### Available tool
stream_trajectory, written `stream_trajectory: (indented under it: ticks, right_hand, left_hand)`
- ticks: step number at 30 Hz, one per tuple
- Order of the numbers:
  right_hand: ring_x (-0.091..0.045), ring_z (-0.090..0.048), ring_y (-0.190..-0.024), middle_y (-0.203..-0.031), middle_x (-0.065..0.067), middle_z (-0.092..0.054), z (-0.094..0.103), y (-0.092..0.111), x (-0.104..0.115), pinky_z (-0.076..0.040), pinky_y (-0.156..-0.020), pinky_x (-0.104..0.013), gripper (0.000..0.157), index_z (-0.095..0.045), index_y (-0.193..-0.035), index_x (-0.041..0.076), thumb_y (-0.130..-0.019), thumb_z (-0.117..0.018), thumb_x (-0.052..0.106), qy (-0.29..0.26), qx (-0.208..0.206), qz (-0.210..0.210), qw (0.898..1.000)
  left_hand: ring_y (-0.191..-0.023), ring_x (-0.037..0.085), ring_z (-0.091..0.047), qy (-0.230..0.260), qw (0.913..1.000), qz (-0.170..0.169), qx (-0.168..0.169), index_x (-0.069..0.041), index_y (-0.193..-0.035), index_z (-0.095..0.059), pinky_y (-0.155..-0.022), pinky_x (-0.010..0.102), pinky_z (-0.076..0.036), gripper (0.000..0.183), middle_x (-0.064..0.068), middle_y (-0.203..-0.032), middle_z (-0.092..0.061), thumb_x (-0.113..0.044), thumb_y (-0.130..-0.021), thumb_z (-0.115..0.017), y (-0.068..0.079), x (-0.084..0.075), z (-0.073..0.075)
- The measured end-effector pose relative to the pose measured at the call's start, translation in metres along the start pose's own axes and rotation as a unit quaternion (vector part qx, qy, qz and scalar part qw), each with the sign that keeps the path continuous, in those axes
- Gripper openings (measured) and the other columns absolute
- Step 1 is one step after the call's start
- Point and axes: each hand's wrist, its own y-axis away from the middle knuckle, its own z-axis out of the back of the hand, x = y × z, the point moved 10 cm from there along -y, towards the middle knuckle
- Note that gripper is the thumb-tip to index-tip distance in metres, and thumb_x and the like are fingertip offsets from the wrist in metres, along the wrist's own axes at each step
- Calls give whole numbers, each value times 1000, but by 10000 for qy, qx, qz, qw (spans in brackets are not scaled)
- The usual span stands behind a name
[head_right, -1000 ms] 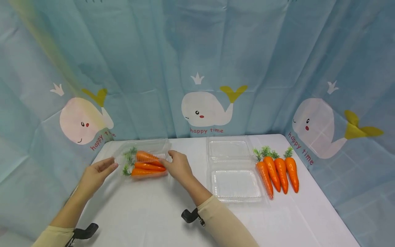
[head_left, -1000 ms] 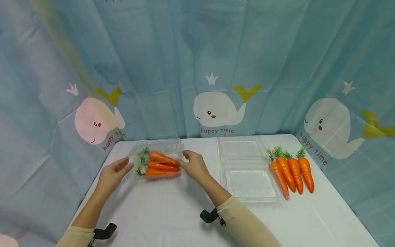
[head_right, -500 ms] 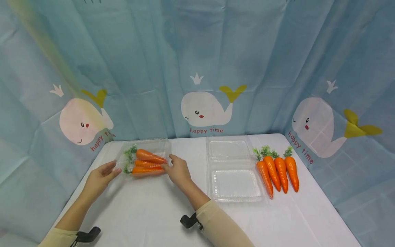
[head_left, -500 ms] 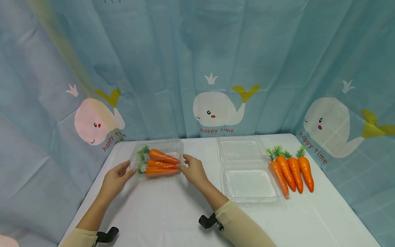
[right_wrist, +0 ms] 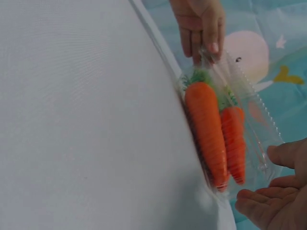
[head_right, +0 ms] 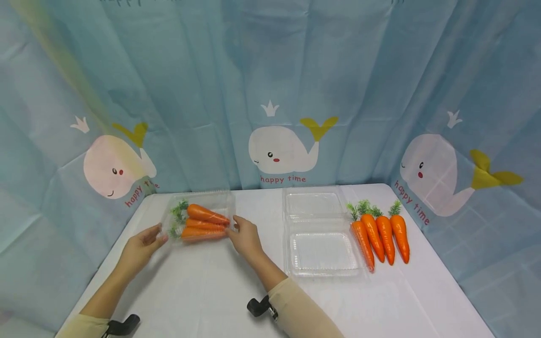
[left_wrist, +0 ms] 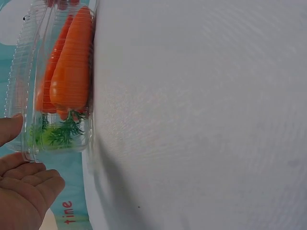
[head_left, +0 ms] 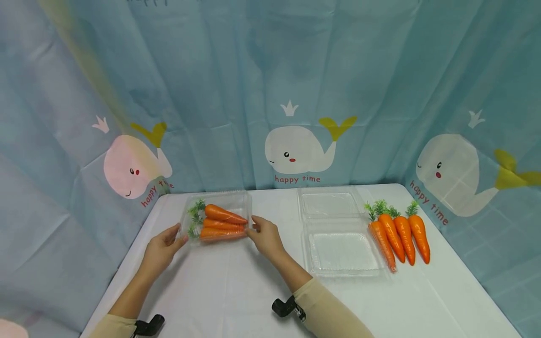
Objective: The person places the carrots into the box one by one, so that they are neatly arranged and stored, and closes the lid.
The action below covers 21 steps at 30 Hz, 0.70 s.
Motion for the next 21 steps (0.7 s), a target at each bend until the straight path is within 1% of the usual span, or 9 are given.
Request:
stream_trajectory:
  ticks: [3, 6, 10, 13, 17, 19, 21]
  right_hand:
    - [-30, -68, -120, -138, -18, -64, -1, 1, -4, -60, -94, -39, 50, -58, -143, -2, -98, -69, 19, -83, -32, 7, 10000]
    - [-28, -68, -119, -139, -18, -64, -2, 2, -7, -60, -93, -36, 50, -57, -143, -2, -99, -69, 17, -224, -33, 6, 9997]
    - [-27, -70, -116, -136, -19, -65, -3, 2, -7, -61, -89, -34, 49, -56, -142, -5, -99, -69, 15, -508, -45, 77, 9987]
    - [-26, -71, -113, -134, -21, -66, -3, 2, -7, -61, -88, -31, 48, -57, -141, -7, -98, -69, 13, -673, -71, 120, 9976]
    - [-25, -71, -114, -134, -20, -67, -2, 1, -9, -60, -90, -30, 47, -59, -139, -6, -98, -70, 14, -776, -130, 74, 9969]
    - [-25, -70, -114, -132, -18, -68, -2, 0, -10, -60, -91, -30, 47, -59, -138, -6, -97, -70, 15, -785, -153, 49, 9968]
    - [-25, -70, -114, -130, -17, -69, -2, 0, -11, -60, -91, -30, 47, -59, -139, -5, -98, -70, 15, -794, -148, 23, 9967]
  left_hand:
    - [-144, 43, -42, -15, 10000, 19, 18, 3, -156, -37, -108, 48, -43, 76, 26, -156, -41, -43, -102, -63, 1, 1, -2]
    - [-144, 42, -42, -39, 10000, 79, 38, 3, -156, -36, -108, 48, -44, 80, 25, -157, -41, -49, -101, -62, 2, 2, -3]
    - [-144, 41, -42, -25, 9998, 163, 60, 1, -157, -35, -107, 47, -45, 86, 24, -157, -40, -56, -98, -61, 3, 2, -5]
    - [-144, 41, -42, -26, 9998, 199, 54, 1, -158, -35, -107, 47, -45, 83, 24, -157, -40, -52, -100, -61, 2, 3, -5]
    - [-143, 40, -44, -61, 9998, 196, 18, 1, -157, -36, -106, 46, -47, 75, 24, -157, -41, -43, -102, -62, 2, 5, -4]
    - [-143, 39, -45, -77, 9998, 186, 3, 0, -157, -37, -104, 40, -50, 73, 22, -157, -42, -42, -103, -62, 2, 6, -3]
    - [-142, 38, -46, -56, 9998, 180, -11, -1, -157, -38, -100, 29, -54, 72, 21, -157, -43, -42, -103, -61, 2, 7, -2]
